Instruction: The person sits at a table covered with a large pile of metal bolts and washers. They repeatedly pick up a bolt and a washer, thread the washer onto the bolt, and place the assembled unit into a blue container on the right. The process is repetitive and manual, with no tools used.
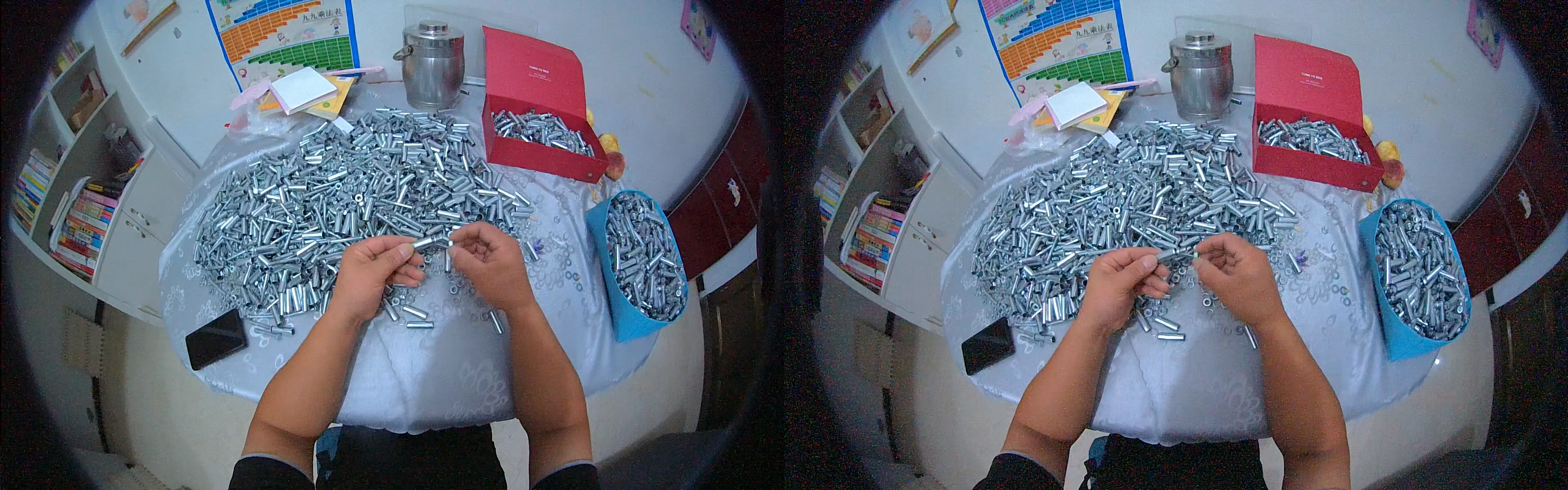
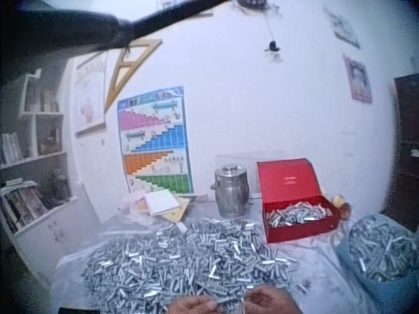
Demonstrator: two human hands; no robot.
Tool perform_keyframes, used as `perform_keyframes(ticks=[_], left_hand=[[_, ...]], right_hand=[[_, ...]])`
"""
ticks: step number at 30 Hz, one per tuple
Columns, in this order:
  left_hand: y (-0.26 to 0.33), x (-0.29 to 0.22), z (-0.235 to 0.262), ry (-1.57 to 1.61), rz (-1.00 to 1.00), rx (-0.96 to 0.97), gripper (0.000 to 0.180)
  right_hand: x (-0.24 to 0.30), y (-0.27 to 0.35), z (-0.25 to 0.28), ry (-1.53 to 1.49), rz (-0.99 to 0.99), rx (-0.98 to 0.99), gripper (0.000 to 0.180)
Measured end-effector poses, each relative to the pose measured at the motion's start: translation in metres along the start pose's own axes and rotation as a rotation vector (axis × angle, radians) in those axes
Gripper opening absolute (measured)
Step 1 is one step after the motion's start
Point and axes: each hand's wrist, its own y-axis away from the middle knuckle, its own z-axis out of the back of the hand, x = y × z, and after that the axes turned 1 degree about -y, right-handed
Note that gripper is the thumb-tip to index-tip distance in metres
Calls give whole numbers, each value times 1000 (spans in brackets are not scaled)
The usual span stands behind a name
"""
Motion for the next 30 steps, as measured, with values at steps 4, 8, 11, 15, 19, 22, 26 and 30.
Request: perform_keyframes(ticks=[4, 8, 11, 15, 19, 22, 26, 30], left_hand=[[1, 1, -3, -35, -15, 32, 22], [1, 1, 0, -50, -35, 50, 22], [4, -4, -2, -96, -35, 60, 22], [4, -2, -1, -88, -45, 69, 22], [5, -4, -3, -100, -47, 56, 21], [6, -3, -2, -135, -54, 61, 21], [6, -2, -2, -179, -66, 91, 21], [7, -1, -1, -152, -46, 107, 22]], right_hand=[[-5, -2, 3, -121, 19, 5, 17], [-3, -1, 0, -110, 35, 29, 19], [3, 0, -1, -54, 34, 30, 20], [1, 0, 0, -72, 17, 50, 18], [3, 1, 0, -112, -18, 86, 14], [0, 1, -1, -51, -28, 110, 17], [-13, 0, -1, 89, -60, 80, 25], [-3, 0, -8, 72, -133, -12, 28]])
